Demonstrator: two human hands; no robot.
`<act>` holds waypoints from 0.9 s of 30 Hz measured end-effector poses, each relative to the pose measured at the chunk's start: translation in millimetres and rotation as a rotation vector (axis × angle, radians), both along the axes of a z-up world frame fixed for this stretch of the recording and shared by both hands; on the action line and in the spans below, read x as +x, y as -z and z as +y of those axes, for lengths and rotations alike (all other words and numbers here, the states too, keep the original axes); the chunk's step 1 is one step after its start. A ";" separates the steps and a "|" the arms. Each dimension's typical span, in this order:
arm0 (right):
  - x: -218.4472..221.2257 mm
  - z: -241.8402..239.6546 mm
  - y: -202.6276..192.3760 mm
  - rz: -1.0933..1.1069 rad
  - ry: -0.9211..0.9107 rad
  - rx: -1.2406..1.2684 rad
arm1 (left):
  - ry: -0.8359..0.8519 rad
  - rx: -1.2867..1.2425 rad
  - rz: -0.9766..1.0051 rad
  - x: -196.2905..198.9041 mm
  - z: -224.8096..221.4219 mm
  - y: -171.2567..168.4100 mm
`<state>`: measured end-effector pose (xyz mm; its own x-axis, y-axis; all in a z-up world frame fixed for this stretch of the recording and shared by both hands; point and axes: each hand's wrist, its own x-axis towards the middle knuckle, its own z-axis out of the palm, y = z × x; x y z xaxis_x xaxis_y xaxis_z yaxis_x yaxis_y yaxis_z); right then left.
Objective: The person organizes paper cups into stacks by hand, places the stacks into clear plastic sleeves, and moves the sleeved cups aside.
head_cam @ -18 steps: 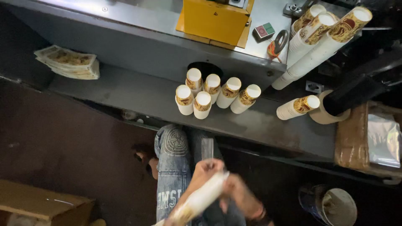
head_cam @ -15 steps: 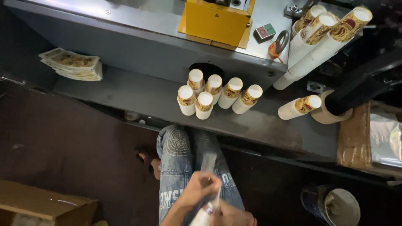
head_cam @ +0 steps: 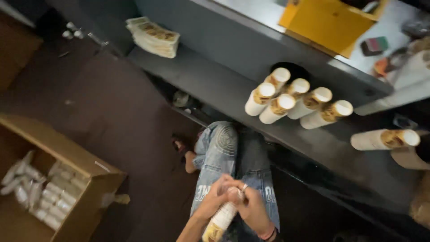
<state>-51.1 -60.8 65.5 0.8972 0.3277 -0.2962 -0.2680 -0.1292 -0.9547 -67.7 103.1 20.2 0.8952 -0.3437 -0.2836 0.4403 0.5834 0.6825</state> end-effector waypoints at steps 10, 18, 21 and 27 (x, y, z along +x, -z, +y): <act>11.5 1.2 -7.3 -0.201 -0.028 -0.117 | -0.400 1.437 0.066 -61.4 273.5 -47.8; 8.5 8.7 -6.2 -0.017 0.022 -0.090 | -0.290 1.818 0.079 -42.7 255.8 -83.3; 13.7 16.2 -25.0 -0.098 -0.001 -0.055 | -0.251 1.379 0.056 -1.1 121.0 -102.0; 22.7 -16.1 -15.9 -0.067 0.257 0.074 | 0.088 0.896 -0.369 23.4 -8.0 -92.7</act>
